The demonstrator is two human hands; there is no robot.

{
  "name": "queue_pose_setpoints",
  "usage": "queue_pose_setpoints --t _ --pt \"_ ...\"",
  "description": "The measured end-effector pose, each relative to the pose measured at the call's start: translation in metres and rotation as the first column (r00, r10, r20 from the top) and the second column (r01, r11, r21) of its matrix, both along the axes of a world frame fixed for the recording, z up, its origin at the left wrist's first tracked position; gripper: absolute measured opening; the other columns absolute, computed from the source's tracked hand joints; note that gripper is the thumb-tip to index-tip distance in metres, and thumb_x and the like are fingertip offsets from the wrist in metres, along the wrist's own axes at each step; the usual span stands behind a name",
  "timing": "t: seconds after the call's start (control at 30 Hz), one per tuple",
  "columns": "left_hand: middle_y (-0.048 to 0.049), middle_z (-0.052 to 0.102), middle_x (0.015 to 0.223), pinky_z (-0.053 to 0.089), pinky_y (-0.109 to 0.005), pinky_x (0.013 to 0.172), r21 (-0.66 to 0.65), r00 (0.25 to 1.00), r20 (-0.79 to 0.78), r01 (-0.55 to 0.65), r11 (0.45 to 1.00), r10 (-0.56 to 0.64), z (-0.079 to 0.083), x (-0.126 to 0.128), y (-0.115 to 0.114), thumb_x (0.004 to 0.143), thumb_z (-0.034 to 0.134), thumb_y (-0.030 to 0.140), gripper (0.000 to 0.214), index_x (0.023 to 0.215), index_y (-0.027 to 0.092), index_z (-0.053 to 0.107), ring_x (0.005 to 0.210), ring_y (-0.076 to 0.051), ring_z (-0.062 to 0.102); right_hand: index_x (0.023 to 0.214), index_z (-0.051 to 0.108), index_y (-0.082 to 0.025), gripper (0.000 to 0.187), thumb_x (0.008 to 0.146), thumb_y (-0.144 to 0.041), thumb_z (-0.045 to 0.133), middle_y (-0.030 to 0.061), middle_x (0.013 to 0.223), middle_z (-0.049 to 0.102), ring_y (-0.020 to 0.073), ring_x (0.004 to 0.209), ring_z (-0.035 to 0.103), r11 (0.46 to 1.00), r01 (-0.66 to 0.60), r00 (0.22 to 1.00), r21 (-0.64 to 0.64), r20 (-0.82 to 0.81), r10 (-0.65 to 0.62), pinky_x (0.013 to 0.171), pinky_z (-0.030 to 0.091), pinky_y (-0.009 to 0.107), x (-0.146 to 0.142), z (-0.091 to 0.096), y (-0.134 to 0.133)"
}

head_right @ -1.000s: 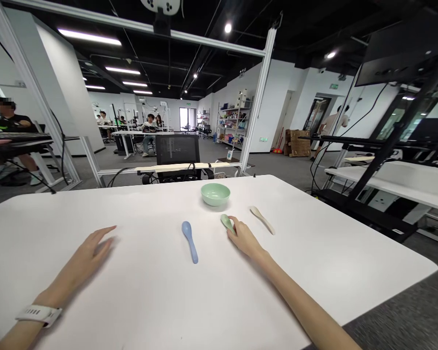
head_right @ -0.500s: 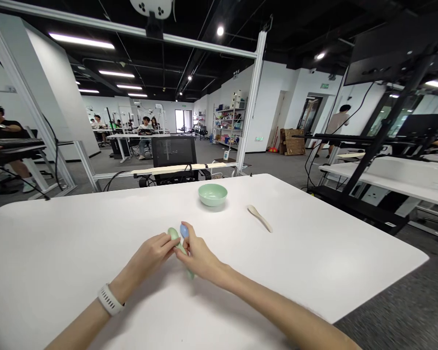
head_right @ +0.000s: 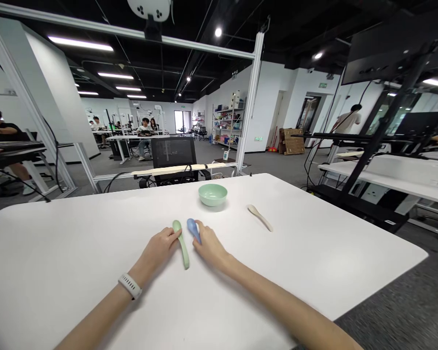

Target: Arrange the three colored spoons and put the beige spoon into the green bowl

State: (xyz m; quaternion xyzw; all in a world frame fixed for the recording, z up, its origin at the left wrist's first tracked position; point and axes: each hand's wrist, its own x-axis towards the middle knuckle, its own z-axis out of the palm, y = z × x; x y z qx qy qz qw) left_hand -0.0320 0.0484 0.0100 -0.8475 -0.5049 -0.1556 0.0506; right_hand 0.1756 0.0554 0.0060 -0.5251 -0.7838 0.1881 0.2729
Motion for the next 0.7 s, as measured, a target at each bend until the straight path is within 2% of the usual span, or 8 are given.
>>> queue_pose_setpoints --t 0.23,0.33,0.5,0.6,0.7 --pt "-0.0096 0.069 0.104 0.055 -0.035 0.082 -0.055 1.000 -0.004 -0.002 0.998 0.002 -0.005 0.026 0.008 0.100 0.035 0.013 0.031 0.107 0.019 0.065 0.097 -0.021 0.065 0.150 0.045 -0.014 0.058 0.093 -0.025 0.050 0.0041 0.091 0.063 0.0216 0.080 0.061 0.982 0.187 0.982 0.022 0.030 -0.188 0.074 0.045 0.031 0.088 0.001 0.021" --pt "-0.0100 0.068 0.105 0.054 -0.036 0.083 -0.056 1.000 -0.010 -0.018 0.998 0.017 -0.009 0.034 0.008 0.098 0.033 0.009 0.032 0.104 0.019 0.063 0.097 -0.021 0.063 0.148 0.047 -0.015 0.058 0.091 -0.026 0.049 0.0029 0.088 0.062 0.0214 0.079 0.061 0.976 0.216 0.975 0.027 0.046 -0.217 0.073 0.045 0.032 0.112 -0.005 0.022" --pt "-0.0075 0.066 0.107 0.051 -0.035 0.084 -0.024 0.997 -0.048 -0.064 0.998 0.062 -0.016 0.038 0.004 0.091 0.037 0.001 0.033 0.104 0.021 0.059 0.097 -0.021 0.060 0.137 0.056 -0.016 0.049 0.090 -0.025 0.046 0.0015 0.082 0.061 0.0212 0.075 0.059 0.982 0.186 0.981 0.011 0.055 -0.186 0.071 0.044 0.033 0.116 -0.012 0.020" --pt "-0.0099 0.066 0.107 0.050 -0.036 0.085 0.002 0.992 -0.080 -0.100 0.995 0.100 -0.020 0.042 0.005 0.087 0.045 0.000 0.029 0.104 0.019 0.059 0.098 -0.023 0.061 0.134 0.059 -0.014 0.047 0.090 -0.025 0.046 0.0022 0.082 0.062 0.0215 0.074 0.058 0.985 0.174 0.983 0.018 0.062 -0.175 0.071 0.043 0.033 0.110 -0.012 0.020" --pt "-0.0127 0.066 0.106 0.050 -0.039 0.084 0.029 0.986 -0.098 -0.135 0.990 0.138 -0.023 0.050 0.008 0.088 0.044 0.002 0.027 0.104 0.015 0.061 0.098 -0.026 0.061 0.133 0.061 -0.014 0.046 0.090 -0.024 0.047 0.0028 0.082 0.063 0.0215 0.074 0.058 0.984 0.180 0.982 0.017 0.059 -0.180 0.072 0.043 0.033 0.106 -0.011 0.020"
